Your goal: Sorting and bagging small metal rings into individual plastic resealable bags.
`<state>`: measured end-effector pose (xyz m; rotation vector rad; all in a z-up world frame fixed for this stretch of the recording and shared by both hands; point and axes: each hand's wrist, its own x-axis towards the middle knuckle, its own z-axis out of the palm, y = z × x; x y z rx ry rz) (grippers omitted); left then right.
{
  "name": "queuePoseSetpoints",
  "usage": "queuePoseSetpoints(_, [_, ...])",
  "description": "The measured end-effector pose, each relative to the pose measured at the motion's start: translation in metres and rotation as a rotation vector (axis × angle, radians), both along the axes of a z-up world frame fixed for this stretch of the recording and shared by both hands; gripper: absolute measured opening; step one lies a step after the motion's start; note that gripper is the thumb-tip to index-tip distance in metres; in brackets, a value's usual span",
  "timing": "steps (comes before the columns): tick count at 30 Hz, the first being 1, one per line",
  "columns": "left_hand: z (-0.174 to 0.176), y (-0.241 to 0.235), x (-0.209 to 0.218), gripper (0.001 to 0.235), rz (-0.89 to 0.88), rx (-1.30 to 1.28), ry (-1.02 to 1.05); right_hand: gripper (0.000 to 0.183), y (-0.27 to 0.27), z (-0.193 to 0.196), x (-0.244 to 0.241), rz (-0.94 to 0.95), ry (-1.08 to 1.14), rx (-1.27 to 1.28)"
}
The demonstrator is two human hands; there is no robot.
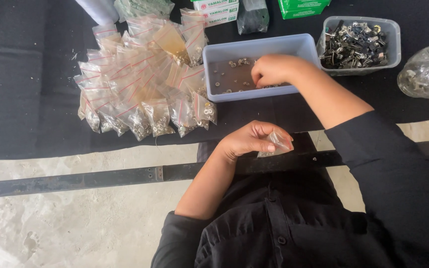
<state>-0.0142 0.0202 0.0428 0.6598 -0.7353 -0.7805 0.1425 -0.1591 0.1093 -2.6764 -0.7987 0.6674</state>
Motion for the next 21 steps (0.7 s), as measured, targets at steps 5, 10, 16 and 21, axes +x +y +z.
queuePoseSetpoints(5, [0.010,0.012,0.006,0.040,-0.105,0.102,-0.097,0.026,-0.021,0.007,0.008,-0.312,0.082,-0.080])
queuePoseSetpoints(10, [0.011,0.011,0.008,0.039,-0.112,0.107,-0.122,0.034,-0.003,0.021,-0.015,-0.453,0.152,-0.249])
queuePoseSetpoints(16, [0.010,0.010,0.009,0.043,-0.088,0.141,-0.140,0.041,0.016,0.001,-0.013,-0.476,0.149,-0.269])
queuePoseSetpoints(21, [0.006,0.010,0.010,0.043,-0.066,0.110,-0.139,0.023,0.018,-0.009,0.000,-0.325,0.162,-0.417])
